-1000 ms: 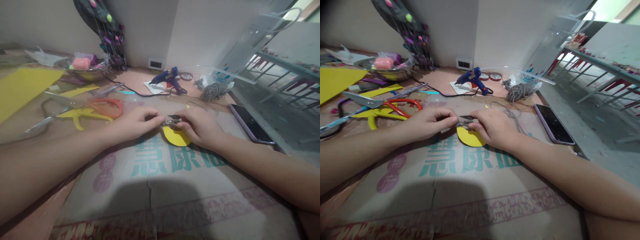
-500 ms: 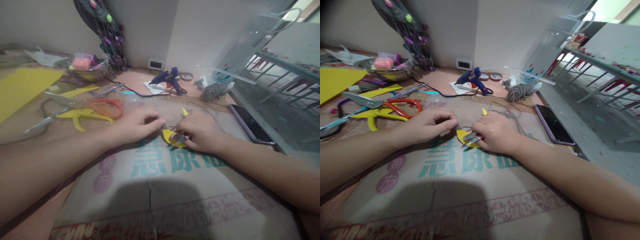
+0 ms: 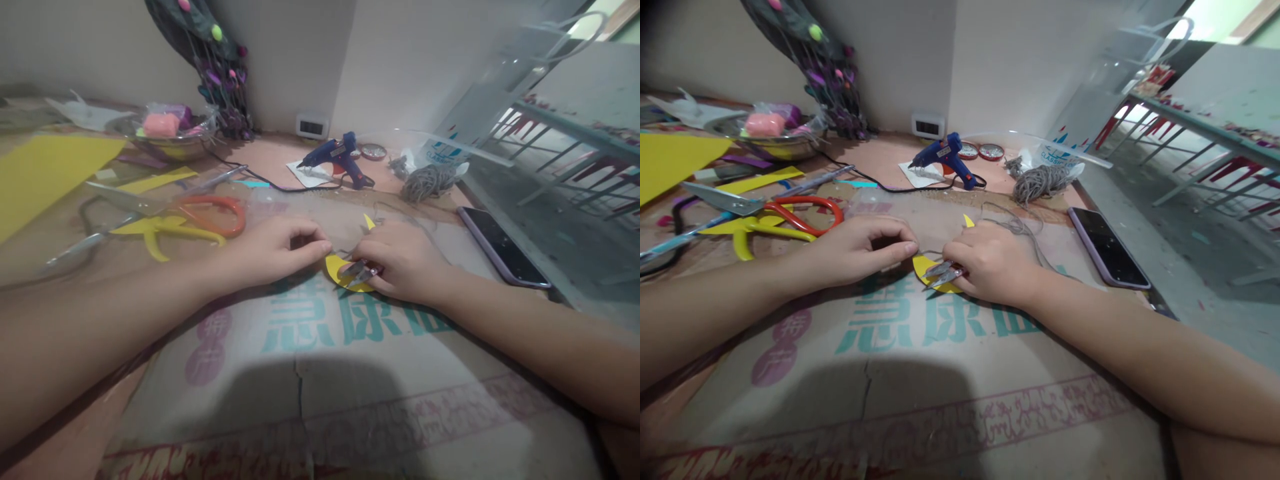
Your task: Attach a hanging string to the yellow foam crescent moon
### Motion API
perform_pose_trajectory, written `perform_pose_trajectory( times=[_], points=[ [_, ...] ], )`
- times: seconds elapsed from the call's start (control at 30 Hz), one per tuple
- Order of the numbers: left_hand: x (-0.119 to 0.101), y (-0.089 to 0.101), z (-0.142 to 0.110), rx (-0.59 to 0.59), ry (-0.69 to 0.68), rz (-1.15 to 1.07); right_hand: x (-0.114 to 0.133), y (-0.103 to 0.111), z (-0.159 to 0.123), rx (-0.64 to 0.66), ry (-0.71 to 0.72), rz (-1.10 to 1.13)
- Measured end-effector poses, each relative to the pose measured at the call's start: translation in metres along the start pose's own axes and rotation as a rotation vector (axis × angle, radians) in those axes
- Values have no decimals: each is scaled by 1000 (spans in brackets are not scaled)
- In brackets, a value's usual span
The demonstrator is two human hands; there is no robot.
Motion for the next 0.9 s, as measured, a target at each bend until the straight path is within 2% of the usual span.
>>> perform_pose_trajectory(
  times=[0.47,0.8,0.9],
  points=[
    [0,0,0,-8,12,-5,0,0,0,8,-1,14],
    [4,-1,1,-40,-47,-30,3,8,2,-121,-39,95],
    [4,-1,1,-41,-41,-26,2,7,3,-116,-67,82]
  ],
)
Point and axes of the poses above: each hand's wrist, its own z-axis towards the middle knuckle, its own y-axis out of the back of the hand, x = y × z, the point moved 3 cm from there along z, towards the middle knuckle, and after that the axes turned 15 degrees about z, right-handed, at the moved point
